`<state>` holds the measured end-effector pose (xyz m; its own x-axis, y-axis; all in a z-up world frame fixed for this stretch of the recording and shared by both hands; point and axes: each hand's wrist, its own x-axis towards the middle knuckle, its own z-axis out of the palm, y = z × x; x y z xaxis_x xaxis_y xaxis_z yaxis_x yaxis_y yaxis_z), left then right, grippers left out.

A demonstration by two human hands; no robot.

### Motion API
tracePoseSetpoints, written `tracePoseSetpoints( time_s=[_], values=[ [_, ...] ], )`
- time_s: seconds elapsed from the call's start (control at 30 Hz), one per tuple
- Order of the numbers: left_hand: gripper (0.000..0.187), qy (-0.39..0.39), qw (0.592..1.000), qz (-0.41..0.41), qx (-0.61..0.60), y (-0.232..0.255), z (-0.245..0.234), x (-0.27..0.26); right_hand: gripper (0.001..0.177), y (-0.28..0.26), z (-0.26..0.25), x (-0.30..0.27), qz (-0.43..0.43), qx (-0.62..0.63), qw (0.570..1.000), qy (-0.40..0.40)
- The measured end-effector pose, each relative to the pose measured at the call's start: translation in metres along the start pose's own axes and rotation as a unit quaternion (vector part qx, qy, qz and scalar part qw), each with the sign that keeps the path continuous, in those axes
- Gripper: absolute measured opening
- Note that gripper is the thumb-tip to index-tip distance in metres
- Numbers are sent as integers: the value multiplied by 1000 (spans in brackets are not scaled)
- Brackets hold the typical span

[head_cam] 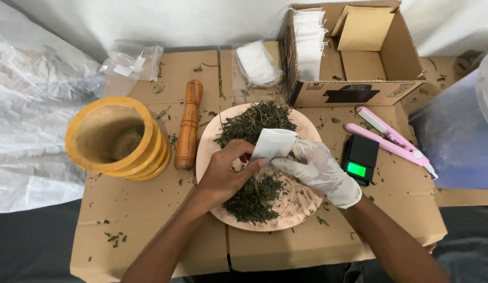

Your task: Filling small tea bags with dried leaves using a scoop and weighing them on a digital scale for production.

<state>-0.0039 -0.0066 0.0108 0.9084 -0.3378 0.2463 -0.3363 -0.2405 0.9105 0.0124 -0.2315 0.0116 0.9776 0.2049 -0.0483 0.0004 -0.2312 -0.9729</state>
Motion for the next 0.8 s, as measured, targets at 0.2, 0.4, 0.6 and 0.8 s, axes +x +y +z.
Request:
tracePoseSetpoints(
  time_s=[0.2, 0.4, 0.6, 0.8],
  values=[
    [8, 14, 1000, 11, -14, -5, 2, -4, 22, -21, 8, -12, -74, 12, 997, -27],
    [7, 30, 999, 26, 6, -11, 4, -5, 20, -2, 2, -4, -82, 0, 996, 19],
    [9, 27, 998, 57, 6, -18, 1, -3, 14, 65, -12, 9, -110, -60, 991, 38],
    [15, 21, 998, 59, -1, -12, -2, 0, 18, 56, -15, 5, -145, -91, 985, 26]
  ],
)
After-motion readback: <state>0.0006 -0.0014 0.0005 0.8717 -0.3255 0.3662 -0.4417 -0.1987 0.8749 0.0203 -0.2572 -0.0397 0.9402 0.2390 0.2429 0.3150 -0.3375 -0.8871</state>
